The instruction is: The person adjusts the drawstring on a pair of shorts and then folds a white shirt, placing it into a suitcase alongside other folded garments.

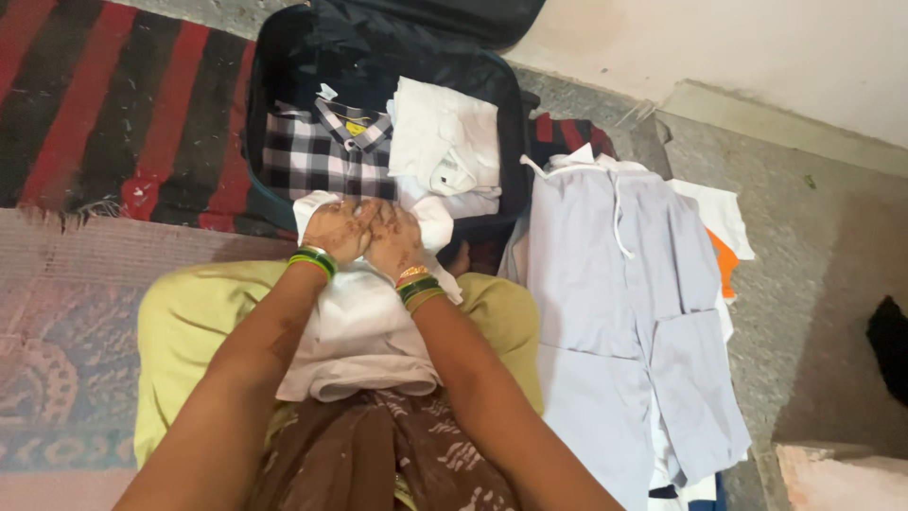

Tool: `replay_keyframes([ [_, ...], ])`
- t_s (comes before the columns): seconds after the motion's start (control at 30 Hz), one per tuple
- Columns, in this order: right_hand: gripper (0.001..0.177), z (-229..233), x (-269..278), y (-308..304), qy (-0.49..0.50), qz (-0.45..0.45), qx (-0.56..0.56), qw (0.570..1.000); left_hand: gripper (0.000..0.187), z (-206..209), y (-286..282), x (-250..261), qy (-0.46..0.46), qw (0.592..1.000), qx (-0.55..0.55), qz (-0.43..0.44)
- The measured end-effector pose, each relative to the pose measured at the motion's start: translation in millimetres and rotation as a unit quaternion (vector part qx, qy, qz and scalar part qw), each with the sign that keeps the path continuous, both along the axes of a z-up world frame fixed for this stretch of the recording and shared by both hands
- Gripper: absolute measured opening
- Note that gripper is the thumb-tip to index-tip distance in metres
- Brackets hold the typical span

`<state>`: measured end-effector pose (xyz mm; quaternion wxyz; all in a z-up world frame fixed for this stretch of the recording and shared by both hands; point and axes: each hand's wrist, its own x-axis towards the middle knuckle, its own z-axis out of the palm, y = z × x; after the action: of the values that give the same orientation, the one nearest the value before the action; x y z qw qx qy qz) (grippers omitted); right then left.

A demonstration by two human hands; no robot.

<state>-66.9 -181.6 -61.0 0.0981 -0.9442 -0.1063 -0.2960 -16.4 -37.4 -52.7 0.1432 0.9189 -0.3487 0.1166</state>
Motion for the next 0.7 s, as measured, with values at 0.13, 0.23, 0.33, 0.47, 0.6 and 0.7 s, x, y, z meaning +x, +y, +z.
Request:
replay_keyframes([
  [0.13,0.055,3,-14,-1,0.023,0.028,-0.004,0.999,0.051,-6,1,-17,-0.065,0.997,-0.036,-0.019],
  [0.23,0.057,8,-13,-5,0.043,0.062,0.011,0.997,0.051,13,4,-23,-0.049,0.992,-0.103,-0.048],
  [0.33,0.063,15,2,-36,0.030,0.144,0.046,0.988,0.054,44,19,-44,-0.100,0.984,-0.143,-0.040],
  [0.47,0.059,23,6,-120,0.091,0.049,0.189,0.977,0.053,71,56,-85,-0.019,0.976,-0.215,-0.007],
  [0.6,0.059,19,7,-209,-0.043,-0.148,0.164,0.974,0.038,64,88,-146,0.062,0.977,-0.202,-0.013],
  [0.7,0.071,27,-3,-238,0.021,-0.237,0.270,0.933,0.040,54,98,-185,0.109,0.978,-0.176,-0.020],
])
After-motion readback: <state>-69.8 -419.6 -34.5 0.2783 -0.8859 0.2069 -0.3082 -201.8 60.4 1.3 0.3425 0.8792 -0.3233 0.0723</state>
